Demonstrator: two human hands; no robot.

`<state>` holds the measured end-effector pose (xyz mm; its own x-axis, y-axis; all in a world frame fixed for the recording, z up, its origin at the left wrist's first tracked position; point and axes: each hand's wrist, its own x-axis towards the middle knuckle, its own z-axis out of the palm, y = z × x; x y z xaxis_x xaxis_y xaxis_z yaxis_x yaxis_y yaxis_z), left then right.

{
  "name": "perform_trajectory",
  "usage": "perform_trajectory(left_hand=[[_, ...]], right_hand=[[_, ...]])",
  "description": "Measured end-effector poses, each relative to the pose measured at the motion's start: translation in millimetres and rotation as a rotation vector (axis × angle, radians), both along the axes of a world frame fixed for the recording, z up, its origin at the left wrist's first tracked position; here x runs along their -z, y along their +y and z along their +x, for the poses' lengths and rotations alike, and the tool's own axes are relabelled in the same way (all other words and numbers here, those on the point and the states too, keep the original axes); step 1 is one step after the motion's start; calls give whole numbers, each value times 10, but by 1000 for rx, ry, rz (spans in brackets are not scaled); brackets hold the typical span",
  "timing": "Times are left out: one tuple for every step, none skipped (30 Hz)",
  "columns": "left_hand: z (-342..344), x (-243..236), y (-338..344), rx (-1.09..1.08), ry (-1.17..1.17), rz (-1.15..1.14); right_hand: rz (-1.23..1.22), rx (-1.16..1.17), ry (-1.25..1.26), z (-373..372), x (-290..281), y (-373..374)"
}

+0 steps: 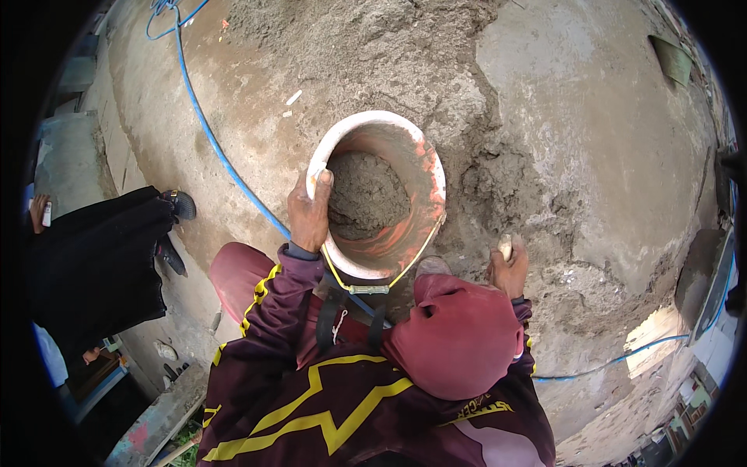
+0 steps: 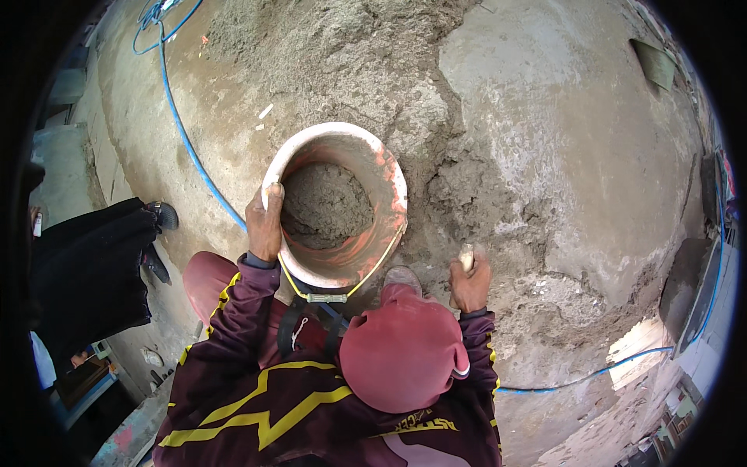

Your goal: The person scoops wet cement from a bucket with a trowel and spreads it onto a concrete floor. They repeatedly transfer material and smooth the surface in a localized area.

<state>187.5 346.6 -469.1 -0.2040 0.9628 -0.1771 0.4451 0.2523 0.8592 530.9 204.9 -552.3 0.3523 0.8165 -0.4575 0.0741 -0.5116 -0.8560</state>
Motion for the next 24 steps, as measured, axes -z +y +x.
perform_trajectory(left_hand=[[-2, 6, 12, 4, -2, -3], [2, 12, 13, 13, 3, -4], [6, 18, 21, 3, 7, 16], [9, 21, 20, 0, 13, 40], [31, 38, 20, 6, 14, 77], [39, 41, 10, 19, -29, 61], [55, 46, 7, 31, 20, 72], [59, 41, 18, 14, 20, 65], [53, 28, 6, 12, 46, 79], [39, 17, 7, 5, 32, 76], [23, 8, 6, 9, 50, 95], [11, 1, 4, -6, 64, 39], [15, 11, 16, 21, 13, 53], [12, 14, 19, 24, -1, 61], [13, 24, 38, 33, 3, 107], [23, 35, 40, 41, -38, 125], [26, 40, 48, 16, -51, 90], [38, 48, 52, 20, -49, 93], [42, 44, 49, 50, -29, 119], [51, 41, 52, 30, -50, 80], [58, 33, 49, 36, -60, 71], [69, 27, 58, 46, -51, 87], [83, 16, 55, 48, -77, 68], [99, 7, 65, 50, -84, 72]], right_hand=[[116, -104, -152, -67, -30, 32], [201, -184, -322, -150, -41, 96], [230, -298, -414, -259, -29, 172], [170, -419, -512, -377, 3, 269], [140, -573, -516, -481, 57, 362], [221, -746, -687, -576, 119, 454], [263, -728, -585, -645, 146, 486], [302, -683, -507, -657, 157, 500], [412, -647, -409, -633, 128, 451], [232, -574, -269, -548, 90, 379], [88, -486, -355, -431, 23, 276], [115, -420, -397, -252, -79, 140], [-57, -332, -408, -53, -163, 31], [-103, -275, -372, 154, -244, -73], [-191, -181, -447, 337, -264, -98], [-324, -76, -498, 449, -219, -76], [-268, -134, -555, 530, -144, -23], [-293, -165, -614, 579, -36, 57], [-368, -141, -719, 586, 76, 135], [-342, -267, -744, 553, 207, 219], [-301, -372, -766, 501, 296, 263], [-367, -419, -825, 460, 350, 282], [-382, -502, -817, 409, 361, 271], [-317, -609, -768, 349, 342, 250]])
